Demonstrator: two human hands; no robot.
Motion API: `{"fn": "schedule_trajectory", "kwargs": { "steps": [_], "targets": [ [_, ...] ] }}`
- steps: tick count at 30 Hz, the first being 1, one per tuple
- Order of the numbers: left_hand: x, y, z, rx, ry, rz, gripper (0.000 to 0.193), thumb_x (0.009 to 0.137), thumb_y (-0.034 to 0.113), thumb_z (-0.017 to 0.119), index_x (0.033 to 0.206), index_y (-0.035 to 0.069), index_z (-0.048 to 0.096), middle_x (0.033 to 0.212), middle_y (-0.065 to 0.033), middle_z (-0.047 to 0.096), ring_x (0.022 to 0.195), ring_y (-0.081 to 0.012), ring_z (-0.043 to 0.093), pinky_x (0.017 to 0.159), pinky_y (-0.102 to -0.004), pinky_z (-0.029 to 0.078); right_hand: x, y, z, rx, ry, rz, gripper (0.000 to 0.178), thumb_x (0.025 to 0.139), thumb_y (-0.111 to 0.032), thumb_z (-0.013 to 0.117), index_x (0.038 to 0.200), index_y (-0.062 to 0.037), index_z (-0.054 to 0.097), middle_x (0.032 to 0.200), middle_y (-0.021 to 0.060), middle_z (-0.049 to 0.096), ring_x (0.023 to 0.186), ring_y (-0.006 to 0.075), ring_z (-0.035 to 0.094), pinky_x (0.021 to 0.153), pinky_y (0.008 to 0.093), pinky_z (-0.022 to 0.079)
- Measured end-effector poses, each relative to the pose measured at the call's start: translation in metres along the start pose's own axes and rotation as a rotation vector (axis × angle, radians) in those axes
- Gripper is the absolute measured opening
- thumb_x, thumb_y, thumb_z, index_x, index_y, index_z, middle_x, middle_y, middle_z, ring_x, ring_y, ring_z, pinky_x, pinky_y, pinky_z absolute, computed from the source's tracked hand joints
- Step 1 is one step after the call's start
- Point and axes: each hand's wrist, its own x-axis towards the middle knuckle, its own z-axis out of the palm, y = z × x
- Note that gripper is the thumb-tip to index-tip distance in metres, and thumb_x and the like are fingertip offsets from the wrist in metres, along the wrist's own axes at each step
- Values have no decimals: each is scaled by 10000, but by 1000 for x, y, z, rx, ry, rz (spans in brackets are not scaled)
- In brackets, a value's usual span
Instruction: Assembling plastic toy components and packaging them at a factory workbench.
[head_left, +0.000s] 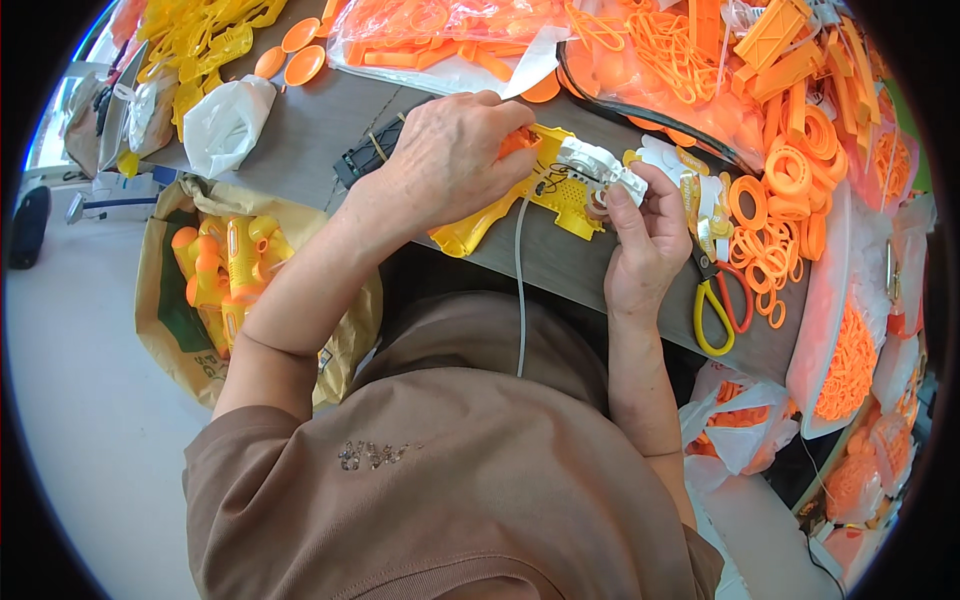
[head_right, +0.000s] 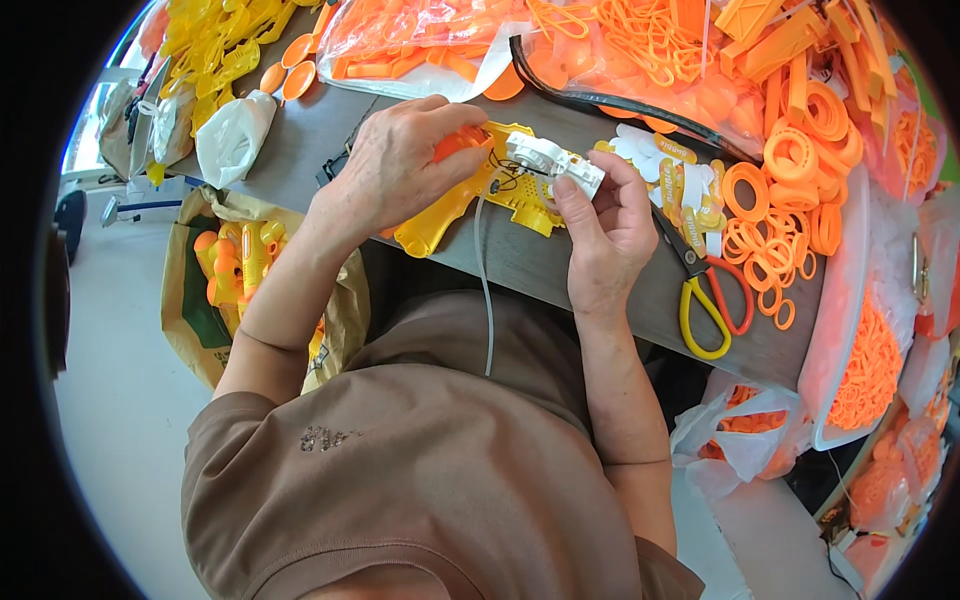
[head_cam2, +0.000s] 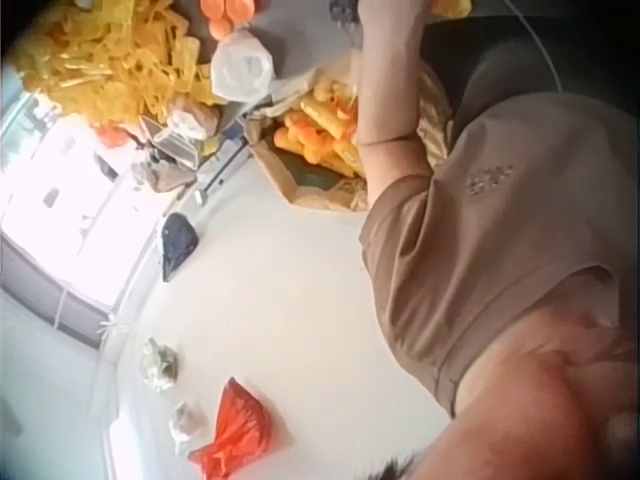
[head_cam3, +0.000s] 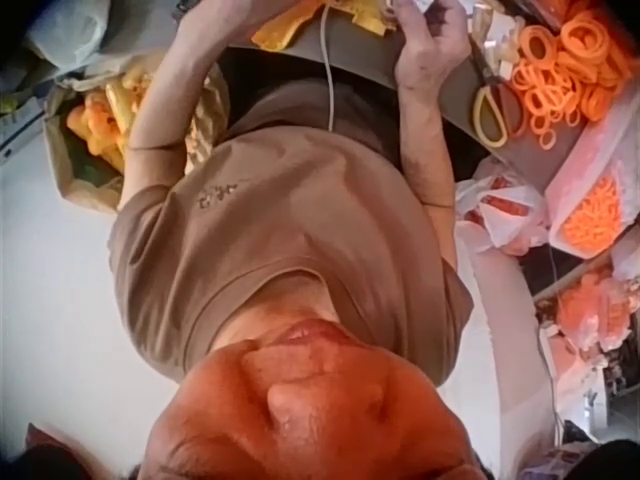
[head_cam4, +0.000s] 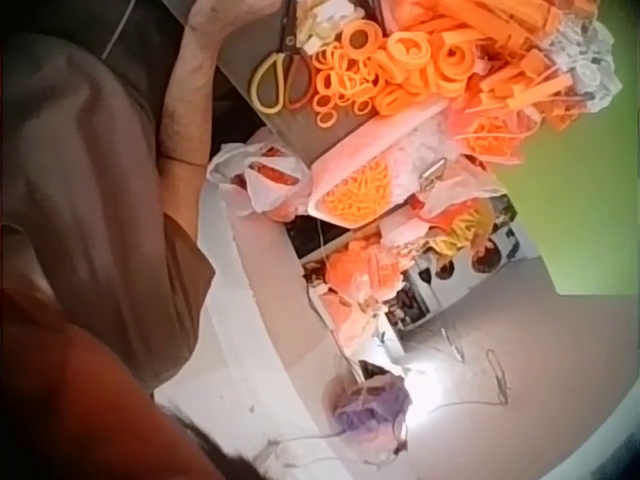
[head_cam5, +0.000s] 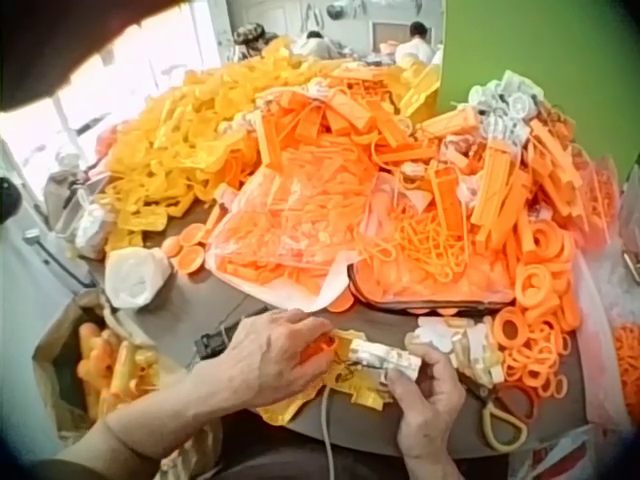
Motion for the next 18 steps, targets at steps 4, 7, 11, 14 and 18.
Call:
{"fn": "schedule_trajectory", "kwargs": {
  "steps": [4,7,11,14,18],
  "targets": [
    [-7,-6,12,-56,190,114,250,831,243,633,972,37,621,837,-159,646,824,-325,633,709,-414,499,0,0,-1,-2,-15,-9,263,896,-76,622,1135,11,555,959,56,597,824,105,587,697,243,500],
    [-8,-9,17,-92,235,151,233,836,221,636,984,42,621,819,-155,642,820,-323,625,713,-412,493,2,-1,-1,20,-10,5,271,882,-55,643,1126,14,550,943,59,606,809,103,595,704,238,510],
    [-9,-10,24,-22,288,211,205,825,147,628,1000,39,623,787,-141,629,774,-322,612,722,-416,483,2,-2,-1,49,-4,41,283,869,-38,664,1118,16,542,931,66,616,800,102,607,709,237,526],
    [-9,-9,29,-36,306,166,218,808,119,630,1010,37,629,766,-129,620,755,-313,610,710,-420,478,2,-2,-1,44,-4,32,287,870,-48,667,1120,17,541,929,69,619,802,103,610,707,239,531],
    [-10,-11,38,-97,382,152,238,800,109,631,1029,40,627,756,-119,613,733,-307,608,691,-411,474,2,-2,0,39,7,27,291,871,-54,669,1122,17,541,923,68,620,799,102,608,704,237,529]
  ]
}}
